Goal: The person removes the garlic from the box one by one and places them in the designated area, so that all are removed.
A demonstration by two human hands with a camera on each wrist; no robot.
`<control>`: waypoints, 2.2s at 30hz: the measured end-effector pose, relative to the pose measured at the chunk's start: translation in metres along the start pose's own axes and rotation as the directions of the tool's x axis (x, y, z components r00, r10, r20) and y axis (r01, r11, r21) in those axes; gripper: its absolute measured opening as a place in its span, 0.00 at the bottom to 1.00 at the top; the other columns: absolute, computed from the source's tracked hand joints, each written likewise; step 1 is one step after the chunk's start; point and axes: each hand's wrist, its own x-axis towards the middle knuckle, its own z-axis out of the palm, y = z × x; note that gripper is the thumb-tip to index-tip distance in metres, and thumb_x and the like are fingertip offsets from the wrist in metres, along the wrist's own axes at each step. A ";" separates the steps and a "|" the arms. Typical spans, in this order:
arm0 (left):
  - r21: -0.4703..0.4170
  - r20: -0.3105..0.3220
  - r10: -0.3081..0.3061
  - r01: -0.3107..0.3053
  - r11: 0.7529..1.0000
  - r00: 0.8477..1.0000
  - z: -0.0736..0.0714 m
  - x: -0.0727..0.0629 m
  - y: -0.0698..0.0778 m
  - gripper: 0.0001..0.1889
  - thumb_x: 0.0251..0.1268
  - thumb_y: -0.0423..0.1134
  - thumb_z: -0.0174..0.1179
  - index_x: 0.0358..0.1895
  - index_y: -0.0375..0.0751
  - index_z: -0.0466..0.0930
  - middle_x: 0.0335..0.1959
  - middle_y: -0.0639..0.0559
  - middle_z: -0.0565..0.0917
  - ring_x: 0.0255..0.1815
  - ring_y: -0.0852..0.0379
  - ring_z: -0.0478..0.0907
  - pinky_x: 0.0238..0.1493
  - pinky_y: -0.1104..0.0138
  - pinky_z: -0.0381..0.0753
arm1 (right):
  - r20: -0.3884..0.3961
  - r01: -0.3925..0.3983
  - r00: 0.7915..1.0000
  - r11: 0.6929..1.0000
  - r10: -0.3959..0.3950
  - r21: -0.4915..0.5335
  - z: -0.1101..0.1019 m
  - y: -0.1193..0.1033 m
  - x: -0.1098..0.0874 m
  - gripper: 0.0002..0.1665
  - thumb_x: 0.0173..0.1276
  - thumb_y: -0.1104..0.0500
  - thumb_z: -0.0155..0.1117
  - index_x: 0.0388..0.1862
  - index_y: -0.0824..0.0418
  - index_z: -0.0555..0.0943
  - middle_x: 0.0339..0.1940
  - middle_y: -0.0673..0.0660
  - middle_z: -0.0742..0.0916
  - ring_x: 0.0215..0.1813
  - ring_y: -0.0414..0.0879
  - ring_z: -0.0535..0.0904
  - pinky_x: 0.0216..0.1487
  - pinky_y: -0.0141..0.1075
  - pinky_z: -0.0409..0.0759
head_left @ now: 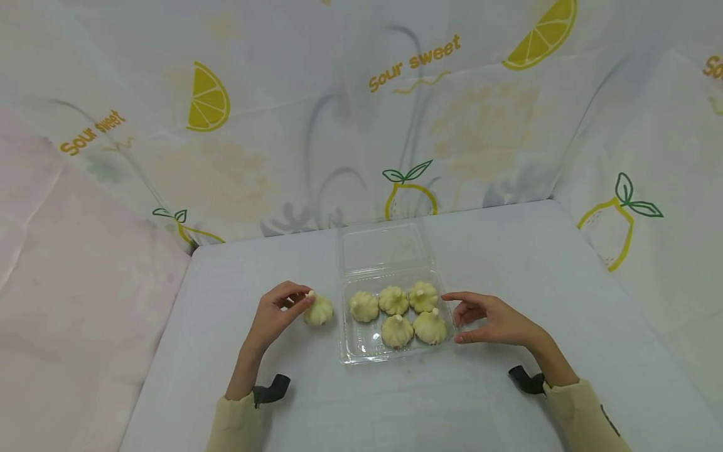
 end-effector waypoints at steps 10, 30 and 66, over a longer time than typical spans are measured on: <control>0.071 0.026 -0.040 0.039 0.997 0.999 0.005 0.002 -0.001 0.07 0.60 0.26 0.67 0.42 0.32 0.85 0.31 0.46 0.81 0.33 0.54 0.76 0.32 0.66 0.77 | -0.003 0.015 1.000 1.000 -0.015 0.006 0.001 0.003 0.000 0.44 0.57 0.64 0.77 0.70 0.69 0.67 0.41 0.58 0.84 0.42 0.49 0.82 0.49 0.44 0.81; 0.098 0.012 -0.069 0.067 0.993 0.998 0.013 -0.001 -0.051 0.08 0.62 0.33 0.69 0.44 0.42 0.87 0.31 0.54 0.81 0.32 0.59 0.76 0.32 0.70 0.75 | 0.005 0.016 1.000 1.000 -0.016 0.019 0.000 0.005 0.000 0.44 0.58 0.64 0.77 0.70 0.68 0.67 0.40 0.59 0.84 0.41 0.49 0.83 0.49 0.43 0.81; 0.044 0.149 0.118 -0.126 0.991 0.982 0.032 0.002 -0.005 0.11 0.61 0.33 0.69 0.46 0.43 0.86 0.30 0.59 0.79 0.28 0.60 0.73 0.26 0.69 0.73 | -0.010 0.003 1.000 1.000 -0.003 0.012 0.001 0.002 0.000 0.44 0.57 0.62 0.77 0.70 0.67 0.68 0.40 0.57 0.84 0.43 0.49 0.83 0.48 0.45 0.82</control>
